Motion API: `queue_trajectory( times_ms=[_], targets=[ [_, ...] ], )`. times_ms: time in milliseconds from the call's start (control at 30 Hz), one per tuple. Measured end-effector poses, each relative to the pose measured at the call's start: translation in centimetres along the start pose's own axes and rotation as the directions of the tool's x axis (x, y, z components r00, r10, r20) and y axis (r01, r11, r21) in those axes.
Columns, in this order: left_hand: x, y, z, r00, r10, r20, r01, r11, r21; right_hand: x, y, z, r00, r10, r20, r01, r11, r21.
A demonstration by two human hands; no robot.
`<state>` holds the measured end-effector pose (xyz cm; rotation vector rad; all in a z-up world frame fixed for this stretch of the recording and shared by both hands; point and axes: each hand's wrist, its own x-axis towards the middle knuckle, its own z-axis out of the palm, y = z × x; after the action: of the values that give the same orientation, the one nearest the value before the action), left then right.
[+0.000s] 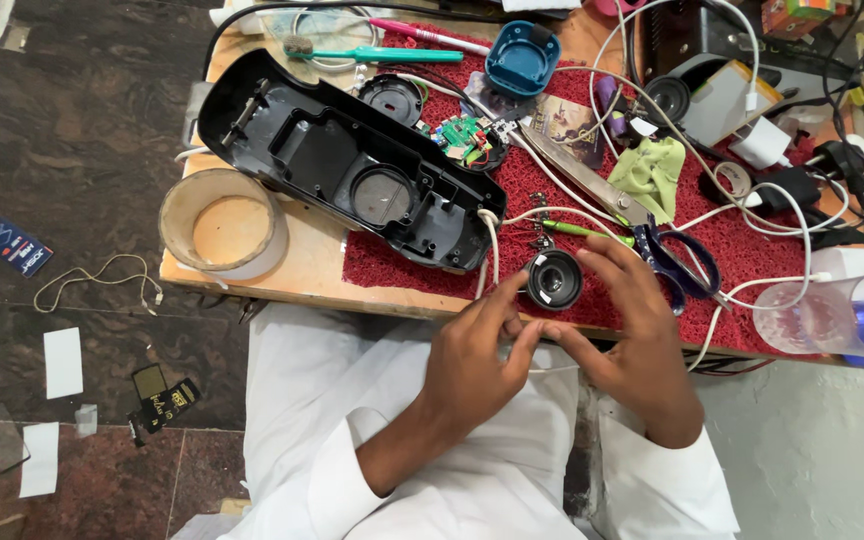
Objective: The person sits on the floor and works on a disassembled electronic device on a low table. They cut a piece of white tape with scissors, wrap it around a circular component, and place it into the device casing. They then handle wires and a small circuit board, connecting them within the casing.
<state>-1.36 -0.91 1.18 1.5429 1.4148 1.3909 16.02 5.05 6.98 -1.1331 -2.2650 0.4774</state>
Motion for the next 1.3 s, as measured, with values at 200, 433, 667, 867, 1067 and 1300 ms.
queue_trajectory(
  times_ms=[200, 433, 667, 867, 1067, 1300],
  targets=[
    [-0.4, 1.6, -3.5, 0.985, 0.162, 0.055, -0.164, 0.986, 0.024, -0.6, 1.4, -2.3, 0.986, 0.134, -0.101, -0.129, 0.99, 0.056],
    [3.3, 4.7, -10.0, 0.903, 0.351, 0.248, -0.408, 0.882, 0.238, 1.7, 3.0, -3.3, 0.985, 0.166, -0.039, -0.169, 0.977, -0.129],
    [9.6, 6.1, -12.7, 0.866, 0.303, 0.398, -0.462, 0.791, 0.402, 2.6, 3.1, -3.1, 0.978, 0.163, 0.133, -0.12, 0.95, -0.287],
    [13.2, 5.0, -10.7, 0.823, 0.226, 0.521, -0.514, 0.688, 0.512, 2.5, 4.1, -2.3, 0.973, 0.219, 0.071, -0.196, 0.952, -0.237],
    [14.3, 3.4, -8.9, 0.829, 0.046, 0.557, -0.414, 0.72, 0.557, 2.5, 5.6, -2.1, 0.974, 0.212, 0.075, -0.195, 0.963, -0.184],
    [14.2, 3.4, -9.2, 0.853, 0.065, 0.518, -0.385, 0.749, 0.54, 2.9, 6.8, -3.5, 0.918, 0.377, 0.12, -0.375, 0.926, -0.04]
  ],
)
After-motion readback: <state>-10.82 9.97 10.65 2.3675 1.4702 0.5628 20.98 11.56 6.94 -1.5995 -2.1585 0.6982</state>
